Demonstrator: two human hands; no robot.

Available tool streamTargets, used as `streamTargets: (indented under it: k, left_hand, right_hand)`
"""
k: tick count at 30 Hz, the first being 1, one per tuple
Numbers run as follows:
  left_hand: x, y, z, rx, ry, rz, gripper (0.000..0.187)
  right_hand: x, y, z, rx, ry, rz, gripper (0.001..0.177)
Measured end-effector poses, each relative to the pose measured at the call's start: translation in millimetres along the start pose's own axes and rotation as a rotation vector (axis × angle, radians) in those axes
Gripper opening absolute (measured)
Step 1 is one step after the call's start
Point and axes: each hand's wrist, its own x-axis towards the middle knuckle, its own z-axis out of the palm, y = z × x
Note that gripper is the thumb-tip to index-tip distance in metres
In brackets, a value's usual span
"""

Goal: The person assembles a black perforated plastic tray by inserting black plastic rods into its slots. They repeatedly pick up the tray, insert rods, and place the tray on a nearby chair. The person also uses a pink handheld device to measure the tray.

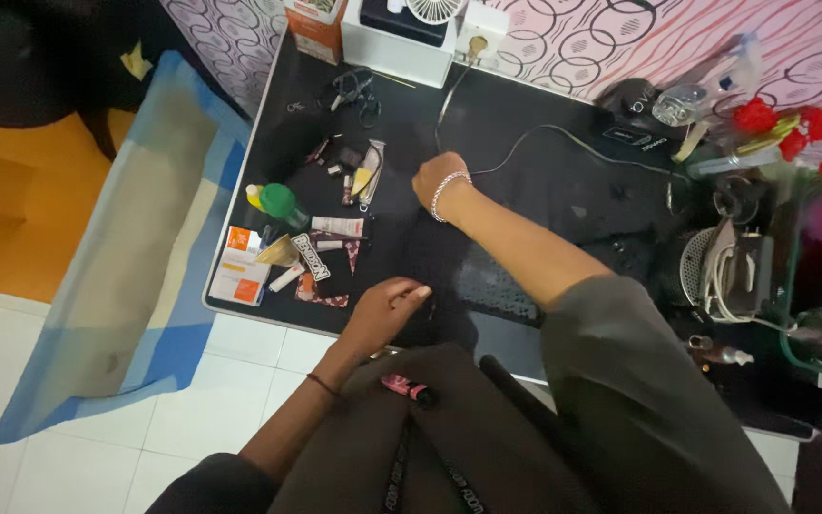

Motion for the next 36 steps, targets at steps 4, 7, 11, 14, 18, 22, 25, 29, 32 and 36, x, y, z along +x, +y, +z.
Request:
streamTargets:
  k: [4,7,11,14,18,22,25,29,32,36]
  left_hand:
    - [2.0,-7.0,3.0,0.019,0.000,0.047,0.041]
    - [7.5,-12.2,2.3,0.005,-0.008,0.073,0.038]
    - [6.0,-15.6,4.0,0.023,-0.014,0.091,0.037]
    - [9.4,-12.4,1.7,-0.019,0.000,0.071,0.037]
    - [-0.6,-12.8,-0.3,-0.105,0.014,0.011,0.036]
    - [0.8,-9.1,-2.9,0.003,0.063,0.129,0.035]
    - [1.5,-6.1,-5.0,-0.031,0.068,0.055,0.037]
    - [-5.0,-5.4,-3.0,-0.065,0.083,-0.044,0.037]
    - [-6.6,-7.7,0.4,0.018,0.085,0.045,0.036]
    - [-7.2,-15.2,2.6,0.022,0.096,0.027,0.035]
  right_hand:
    - [2.2,12.7,-1.5,0.228,-0.204,0.135,0.026]
    - [9.8,17.7,-3.5,0.371,-0.223,0.272,0.028]
    - [17.8,3.1,3.1,0.222,-0.169,0.181,0.026]
    - [29.9,-2.8,1.6,0.153,-0.110,0.128,0.024]
    - [39.2,-6.1,5.8,0.161,-0.176,0.120,0.025]
    - [37.5,5.6,7.3,0.341,-0.250,0.273,0.032]
    - [35.3,9.2,5.9,0.400,-0.257,0.329,0.033]
    - [24.1,0.5,-5.7,0.307,-0.216,0.301,0.032]
    - [4.1,-1.1,-26.7,0.394,-0.007,0.305,0.052]
    - [-54.2,20.8,-44.7,0.876,0.585,0.241,0.041]
